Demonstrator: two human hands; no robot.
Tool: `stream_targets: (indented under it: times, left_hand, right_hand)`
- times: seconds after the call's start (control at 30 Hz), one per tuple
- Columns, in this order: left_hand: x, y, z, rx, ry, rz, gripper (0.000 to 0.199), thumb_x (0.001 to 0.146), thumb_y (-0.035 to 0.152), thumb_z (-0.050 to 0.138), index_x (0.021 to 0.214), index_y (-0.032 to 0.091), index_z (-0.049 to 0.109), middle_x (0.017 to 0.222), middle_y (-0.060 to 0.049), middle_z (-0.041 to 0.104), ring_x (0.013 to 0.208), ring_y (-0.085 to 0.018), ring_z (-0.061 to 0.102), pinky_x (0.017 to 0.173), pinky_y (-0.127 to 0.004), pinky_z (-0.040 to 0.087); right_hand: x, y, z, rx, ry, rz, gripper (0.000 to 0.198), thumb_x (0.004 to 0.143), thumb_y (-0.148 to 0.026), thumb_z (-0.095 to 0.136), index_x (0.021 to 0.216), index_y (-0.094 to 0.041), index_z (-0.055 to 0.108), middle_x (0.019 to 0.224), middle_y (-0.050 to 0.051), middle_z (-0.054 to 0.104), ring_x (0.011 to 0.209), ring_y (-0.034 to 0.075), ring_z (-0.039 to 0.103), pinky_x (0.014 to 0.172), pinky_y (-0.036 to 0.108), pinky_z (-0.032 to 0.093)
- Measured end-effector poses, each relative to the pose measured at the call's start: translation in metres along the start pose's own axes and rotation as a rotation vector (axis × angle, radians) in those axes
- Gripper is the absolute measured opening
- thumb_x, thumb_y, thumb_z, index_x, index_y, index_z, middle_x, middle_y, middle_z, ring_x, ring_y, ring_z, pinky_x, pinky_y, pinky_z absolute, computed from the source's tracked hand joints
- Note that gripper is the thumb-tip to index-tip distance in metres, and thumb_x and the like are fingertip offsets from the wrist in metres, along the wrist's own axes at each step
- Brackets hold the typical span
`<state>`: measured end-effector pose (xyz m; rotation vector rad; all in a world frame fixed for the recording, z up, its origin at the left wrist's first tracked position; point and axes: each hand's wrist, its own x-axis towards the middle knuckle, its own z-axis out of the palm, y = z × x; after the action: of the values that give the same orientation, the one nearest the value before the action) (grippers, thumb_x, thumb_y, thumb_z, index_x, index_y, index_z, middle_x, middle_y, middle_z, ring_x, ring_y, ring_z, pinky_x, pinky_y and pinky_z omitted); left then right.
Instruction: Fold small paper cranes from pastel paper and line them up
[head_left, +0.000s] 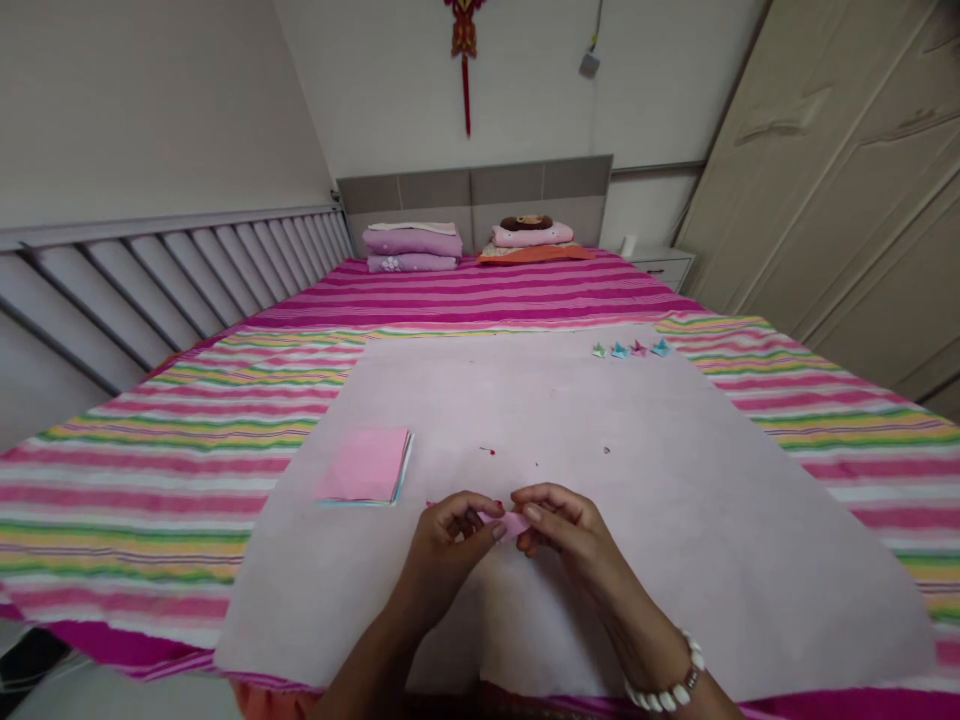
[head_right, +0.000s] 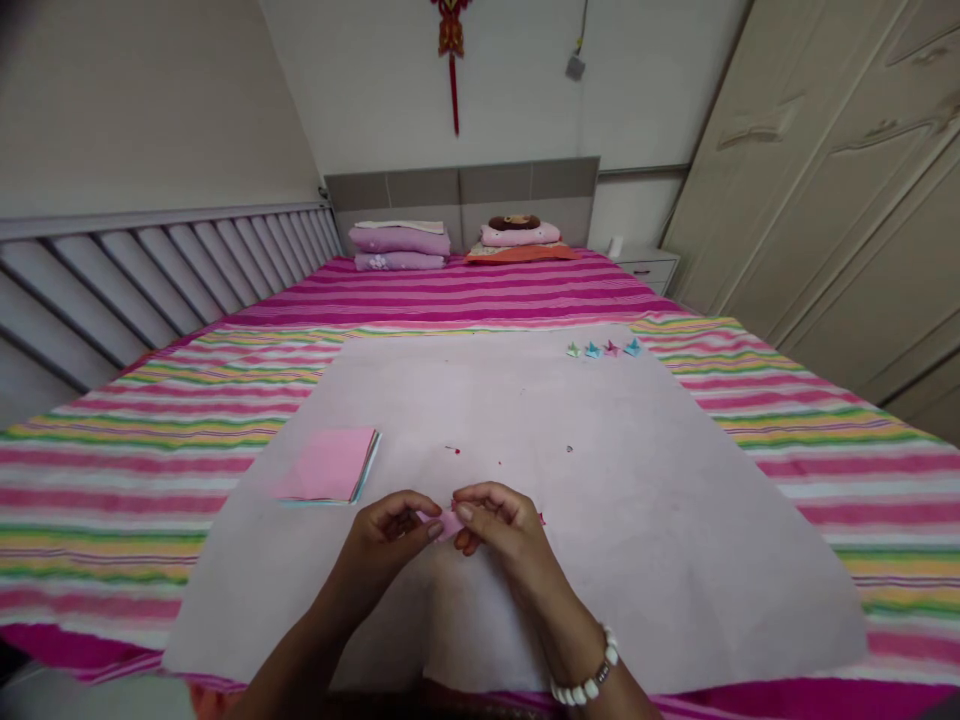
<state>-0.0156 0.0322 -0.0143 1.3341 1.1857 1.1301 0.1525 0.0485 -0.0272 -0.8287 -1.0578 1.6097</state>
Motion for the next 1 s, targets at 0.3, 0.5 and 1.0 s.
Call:
stream_targets:
  times: [0.3, 0.5, 1.0]
  left_hand:
    - [0.000, 0.002, 0.004, -0.129, 0.012, -0.049, 0.038, 0.065, 0.022, 0.075, 0.101, 0.018, 0.063, 0.073, 0.001, 0.065, 0.062, -0.010, 0.055, 0.059, -0.022, 0.043]
    - [-0.001, 0.009, 0.006, -0.184, -0.015, -0.113, 0.019, 0.066, 0.026, 0.075, 0.080, 0.016, 0.069, 0.072, -0.003, 0.071, 0.070, -0.015, 0.064, 0.067, -0.026, 0.048]
    - [-0.003, 0.012, 0.000, 0.215, -0.005, 0.068, 0.026, 0.084, 0.030, 0.054, 0.066, 0.017, 0.069, 0.064, -0.001, 0.063, 0.066, -0.015, 0.056, 0.064, -0.024, 0.041]
  right_hand:
    - [0.001, -0.008, 0.005, -0.095, 0.035, -0.021, 0.021, 0.060, -0.032, 0.081, 0.063, -0.016, 0.069, 0.051, -0.001, 0.064, 0.046, 0.010, 0.055, 0.048, 0.021, 0.044]
    - [-0.001, -0.011, 0.006, -0.159, 0.061, -0.058, 0.017, 0.062, -0.029, 0.079, 0.064, -0.016, 0.068, 0.051, -0.002, 0.063, 0.046, 0.009, 0.055, 0.048, 0.021, 0.043]
    - [-0.001, -0.009, 0.004, -0.188, 0.069, -0.040, 0.020, 0.059, -0.029, 0.081, 0.063, -0.015, 0.068, 0.051, -0.001, 0.064, 0.046, 0.009, 0.056, 0.047, 0.020, 0.044]
